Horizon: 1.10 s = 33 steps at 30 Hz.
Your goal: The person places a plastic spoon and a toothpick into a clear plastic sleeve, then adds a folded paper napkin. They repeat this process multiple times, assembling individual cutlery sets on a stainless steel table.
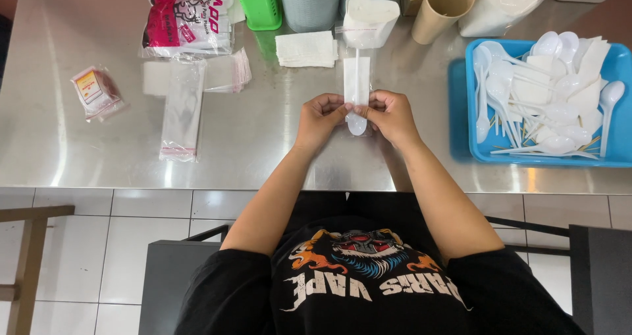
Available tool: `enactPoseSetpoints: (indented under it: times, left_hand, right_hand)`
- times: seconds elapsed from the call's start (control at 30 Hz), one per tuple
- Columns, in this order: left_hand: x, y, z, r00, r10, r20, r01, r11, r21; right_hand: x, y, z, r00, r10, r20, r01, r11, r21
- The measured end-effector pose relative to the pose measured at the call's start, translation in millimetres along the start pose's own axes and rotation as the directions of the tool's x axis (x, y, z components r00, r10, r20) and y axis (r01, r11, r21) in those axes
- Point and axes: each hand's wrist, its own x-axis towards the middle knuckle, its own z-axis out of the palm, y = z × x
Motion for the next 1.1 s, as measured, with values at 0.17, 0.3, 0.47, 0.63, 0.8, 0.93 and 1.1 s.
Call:
enactPoseSetpoints:
  times: [0.17, 0.3, 0.47, 0.63, 0.8, 0.93, 1.1]
  left_hand:
    - [6.0, -12.2, -4.0, 1.000, 0.011, 0.003, -0.011, 0.999, 0.046]
    - [9.7, -21.9, -9.2, 1.000, 0.019, -0.013, -0.017, 0.995, 0.097]
    - [2.6, -14.1, -9.4, 1.000, -0.006, -0.028, 0.011, 0.987, 0.158]
    - [1.1, -12.6, -8.6, 0.998, 0.038, -0.043, -0.023, 0.953, 0.302]
    - [1.6, -8.1, -8.1, 0.993, 0.115, -0.025, -0.083, 0.837, 0.541]
    - [-4.6, -1.1, -3.9, 0.994, 0.110, 0.000, -0.085, 0.774, 0.627]
    - [11.7, -44.7, -14.9, 0.808, 0.550, 0.209, -0.387, 0.229, 0.893]
  right_hand:
    - [0.7, 10.3, 1.1, 0.999, 0.025, -0.021, -0.025, 1.000, 0.007]
    - [0.3, 19.2, 1.2, 0.998, 0.051, -0.035, -0.052, 0.998, -0.025]
    - [-3.9, 17.1, 3.4, 0.997, 0.075, -0.033, -0.077, 0.995, -0.066]
    - [-3.4, 26.1, 1.1, 0.995, 0.086, -0.051, -0.093, 0.983, -0.157]
    - [-4.8, 20.5, 5.7, 0.991, 0.089, -0.103, -0.128, 0.866, -0.483]
    - [-8.0, 7.4, 7.3, 0.988, 0.104, -0.112, -0.150, 0.803, -0.577]
    - [-13.5, -6.6, 4.3, 0.999, 0.028, -0.041, -0.049, 0.648, -0.760]
